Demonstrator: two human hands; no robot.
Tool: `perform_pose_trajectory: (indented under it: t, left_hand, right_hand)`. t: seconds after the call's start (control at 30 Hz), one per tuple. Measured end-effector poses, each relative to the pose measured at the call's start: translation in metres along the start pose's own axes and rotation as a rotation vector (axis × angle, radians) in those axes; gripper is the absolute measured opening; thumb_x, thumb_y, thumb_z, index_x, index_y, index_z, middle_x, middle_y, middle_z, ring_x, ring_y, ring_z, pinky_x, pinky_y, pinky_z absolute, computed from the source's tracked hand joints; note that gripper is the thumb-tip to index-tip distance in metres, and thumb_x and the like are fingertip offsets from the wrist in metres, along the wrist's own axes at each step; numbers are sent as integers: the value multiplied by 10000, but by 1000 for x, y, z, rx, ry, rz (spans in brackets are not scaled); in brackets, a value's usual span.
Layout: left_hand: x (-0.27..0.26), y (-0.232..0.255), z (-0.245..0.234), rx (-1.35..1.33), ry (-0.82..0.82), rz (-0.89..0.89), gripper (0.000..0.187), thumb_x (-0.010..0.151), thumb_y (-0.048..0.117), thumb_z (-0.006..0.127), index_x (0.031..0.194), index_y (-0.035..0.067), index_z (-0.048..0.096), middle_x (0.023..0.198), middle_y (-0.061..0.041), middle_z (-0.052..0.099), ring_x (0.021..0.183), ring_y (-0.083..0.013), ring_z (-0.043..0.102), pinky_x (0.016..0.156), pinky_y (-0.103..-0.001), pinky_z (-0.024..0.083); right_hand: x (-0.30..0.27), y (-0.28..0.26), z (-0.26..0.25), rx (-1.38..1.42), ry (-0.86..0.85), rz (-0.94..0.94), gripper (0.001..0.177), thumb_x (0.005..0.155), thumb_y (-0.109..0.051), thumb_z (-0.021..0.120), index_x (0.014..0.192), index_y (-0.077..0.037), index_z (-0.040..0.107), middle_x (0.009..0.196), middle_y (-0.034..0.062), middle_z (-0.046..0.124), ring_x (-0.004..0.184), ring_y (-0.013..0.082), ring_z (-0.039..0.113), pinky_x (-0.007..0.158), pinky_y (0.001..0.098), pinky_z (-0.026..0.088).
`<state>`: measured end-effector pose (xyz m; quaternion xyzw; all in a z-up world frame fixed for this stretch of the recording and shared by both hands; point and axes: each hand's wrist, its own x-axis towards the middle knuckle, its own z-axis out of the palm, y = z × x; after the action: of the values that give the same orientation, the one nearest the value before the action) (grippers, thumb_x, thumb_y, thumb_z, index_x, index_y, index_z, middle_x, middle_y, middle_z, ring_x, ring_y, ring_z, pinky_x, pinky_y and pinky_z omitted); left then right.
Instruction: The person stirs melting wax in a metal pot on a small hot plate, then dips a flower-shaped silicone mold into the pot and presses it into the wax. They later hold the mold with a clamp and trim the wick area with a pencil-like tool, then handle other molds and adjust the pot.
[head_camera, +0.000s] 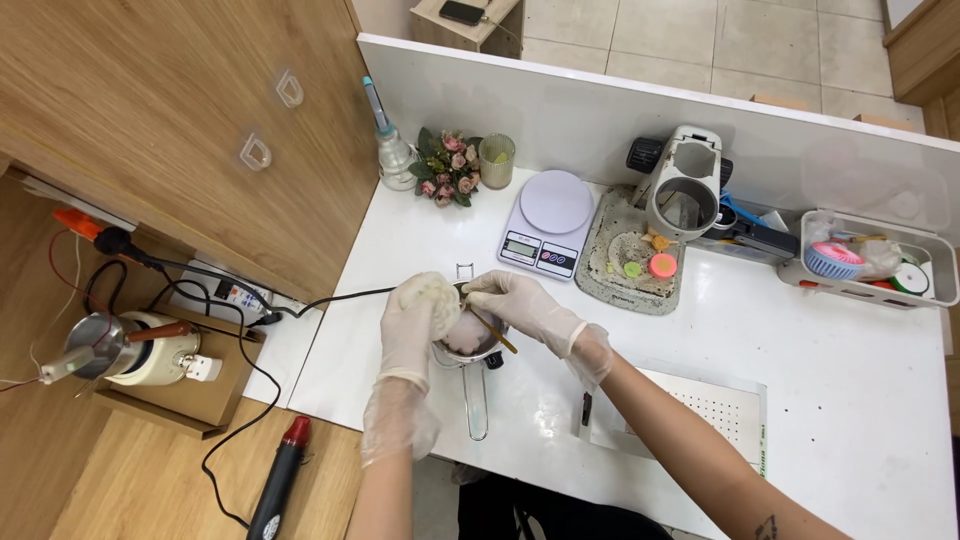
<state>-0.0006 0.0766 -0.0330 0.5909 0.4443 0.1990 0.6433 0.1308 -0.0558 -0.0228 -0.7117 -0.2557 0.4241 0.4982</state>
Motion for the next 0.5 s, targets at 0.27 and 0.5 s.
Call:
perform_pose_trajectory:
  t: [0.27,0.5]
  left_hand:
    - [-20,2,-13,-865,-291,-238,390,946,200,575,1283,5,593,1192,-107,696,1109,-223,685,957,-371,573]
    - [-47,12,-6,-769,-327,-187,497,1000,407,523,1265,-4,613,1140,-126,697,1029,-233,680,832,-354,570]
  right_hand:
    - [-12,8,13,179,44,77,360,961,-312,653,1221,-69,714,1048,17,745,890,89,670,823,248,564]
    - [-58,-60,32,191,90,149,468,920,-300,643,1362,-155,588,1107,41,696,855,167,684,759,360,598]
